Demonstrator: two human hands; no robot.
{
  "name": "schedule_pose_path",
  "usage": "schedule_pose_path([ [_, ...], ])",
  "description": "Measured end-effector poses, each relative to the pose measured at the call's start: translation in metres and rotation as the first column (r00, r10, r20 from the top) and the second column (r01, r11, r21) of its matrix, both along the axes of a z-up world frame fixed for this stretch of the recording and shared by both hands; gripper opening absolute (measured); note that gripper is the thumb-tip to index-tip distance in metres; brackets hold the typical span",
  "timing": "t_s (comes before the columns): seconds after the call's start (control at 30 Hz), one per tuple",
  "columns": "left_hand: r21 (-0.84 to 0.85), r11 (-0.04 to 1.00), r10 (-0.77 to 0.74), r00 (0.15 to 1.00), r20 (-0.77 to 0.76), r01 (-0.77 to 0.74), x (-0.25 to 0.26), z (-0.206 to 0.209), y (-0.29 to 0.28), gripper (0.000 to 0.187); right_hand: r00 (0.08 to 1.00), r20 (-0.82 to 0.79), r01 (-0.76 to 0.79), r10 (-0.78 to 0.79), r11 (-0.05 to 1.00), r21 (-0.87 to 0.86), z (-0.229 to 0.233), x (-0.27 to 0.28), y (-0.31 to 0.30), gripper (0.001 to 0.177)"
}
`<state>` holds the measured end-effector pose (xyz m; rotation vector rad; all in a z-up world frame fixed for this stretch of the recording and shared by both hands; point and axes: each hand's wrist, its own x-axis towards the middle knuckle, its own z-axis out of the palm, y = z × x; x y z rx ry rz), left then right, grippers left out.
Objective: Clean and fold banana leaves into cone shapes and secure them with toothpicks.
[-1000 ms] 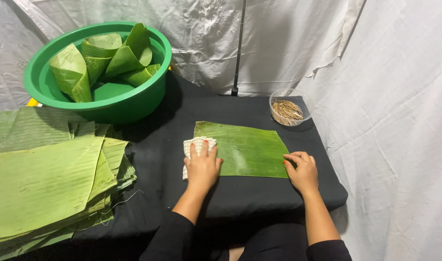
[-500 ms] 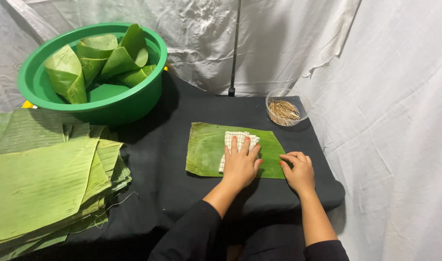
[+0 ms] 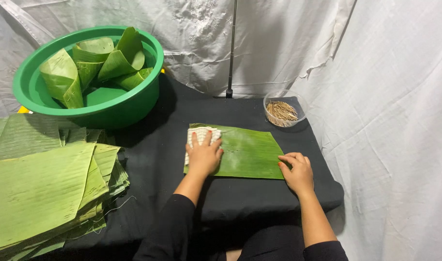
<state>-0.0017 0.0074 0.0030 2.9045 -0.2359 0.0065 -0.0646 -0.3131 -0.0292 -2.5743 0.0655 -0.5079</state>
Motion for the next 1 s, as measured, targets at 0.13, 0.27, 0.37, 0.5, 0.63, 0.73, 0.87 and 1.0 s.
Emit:
schedule_pose_path([
  [0.13,-0.038,0.998,0.049,0.997,0.052,-0.047,0.012,-0.016,0.023,0.040,1.000,0.014,-0.010,0.010,1.000,-0.005,-0.003,0.001,-0.002,0.019],
  [0.27,-0.129,0.990,0.099,0.952,0.289,-0.064,0.017,-0.009,0.019,0.029,1.000,0.022,0.002,-0.001,1.000,-0.018,-0.006,0.001,-0.002,0.020],
  [0.37,-0.181,0.983,0.040,0.916,0.399,0.036,0.017,0.010,-0.016,0.029,1.000,0.021,0.000,0.001,0.999,-0.037,-0.008,0.003,-0.003,0.020],
  [0.5,-0.196,0.969,-0.121,0.980,0.155,0.150,0.017,0.022,-0.065,0.035,1.000,0.007,0.001,-0.001,0.999,-0.034,-0.009,0.004,-0.005,0.020],
  [0.63,-0.041,0.985,-0.170,0.983,-0.065,0.167,0.021,0.015,-0.066,0.049,0.999,-0.023,0.023,-0.024,1.000,-0.017,0.000,0.002,0.000,0.020],
  [0.73,-0.020,0.992,-0.127,0.990,-0.066,0.126,0.027,0.012,-0.052,0.048,0.999,-0.027,0.016,-0.016,1.000,-0.016,0.000,0.002,-0.001,0.020],
  [0.87,0.021,0.999,-0.047,0.997,-0.065,0.049,0.040,0.003,-0.026,0.047,1.000,-0.024,-0.006,0.005,1.000,-0.016,-0.001,0.002,-0.003,0.020],
  [1.0,0.002,1.000,0.025,1.000,0.006,-0.025,0.043,-0.002,0.006,0.044,0.999,-0.032,0.005,-0.005,1.000,-0.012,0.002,0.001,-0.001,0.020],
])
